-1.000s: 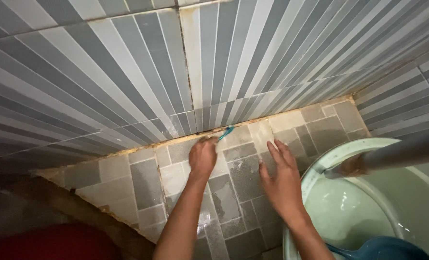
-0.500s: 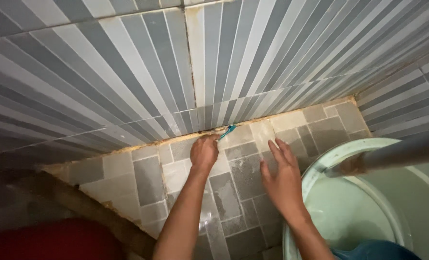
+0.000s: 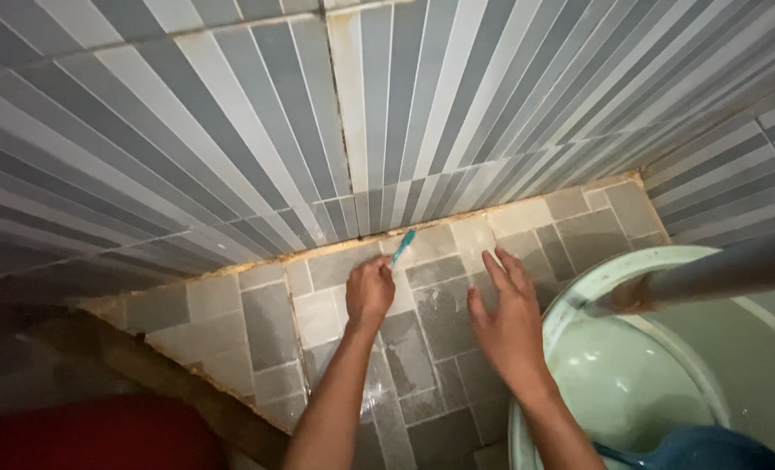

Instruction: Scrubbing the grout lines of bathroom floor tiles using a toothbrush

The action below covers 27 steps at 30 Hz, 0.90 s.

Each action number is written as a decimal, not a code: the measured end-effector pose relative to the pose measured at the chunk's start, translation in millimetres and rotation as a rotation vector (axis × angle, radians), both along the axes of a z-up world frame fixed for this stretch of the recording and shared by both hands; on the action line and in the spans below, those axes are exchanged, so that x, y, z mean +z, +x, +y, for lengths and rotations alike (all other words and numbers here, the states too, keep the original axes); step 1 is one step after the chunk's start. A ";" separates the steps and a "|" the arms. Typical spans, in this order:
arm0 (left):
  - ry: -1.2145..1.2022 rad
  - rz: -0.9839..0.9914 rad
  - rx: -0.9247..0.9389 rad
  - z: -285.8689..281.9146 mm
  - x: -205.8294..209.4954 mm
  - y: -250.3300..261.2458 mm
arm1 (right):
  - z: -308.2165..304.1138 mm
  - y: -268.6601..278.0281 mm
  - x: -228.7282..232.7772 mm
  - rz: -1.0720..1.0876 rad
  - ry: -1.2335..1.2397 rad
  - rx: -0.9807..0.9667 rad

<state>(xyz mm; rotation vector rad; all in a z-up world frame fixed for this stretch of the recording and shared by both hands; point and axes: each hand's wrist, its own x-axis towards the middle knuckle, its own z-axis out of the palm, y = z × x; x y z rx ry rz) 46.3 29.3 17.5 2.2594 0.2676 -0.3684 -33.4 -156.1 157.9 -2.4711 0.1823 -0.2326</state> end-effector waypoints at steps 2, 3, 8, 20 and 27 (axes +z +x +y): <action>-0.066 -0.040 0.035 0.8 -1.8 0.2 | 1.0 0.1 -0.6 -0.052 -0.006 0.004; -0.063 -0.044 0.039 -0.2 10.8 -10.1 | 1.0 0.9 0.3 -0.055 -0.003 0.008; -0.108 0.107 -0.004 5.0 3.8 -69.0 | -0.5 2.1 -1.8 -0.063 0.010 0.022; -0.146 0.115 0.149 -21.9 26.0 -46.8 | 12.9 -1.9 33.4 0.061 0.106 0.016; -0.246 -0.057 0.149 -13.5 -57.1 -90.4 | 5.8 6.0 6.3 0.072 0.242 0.194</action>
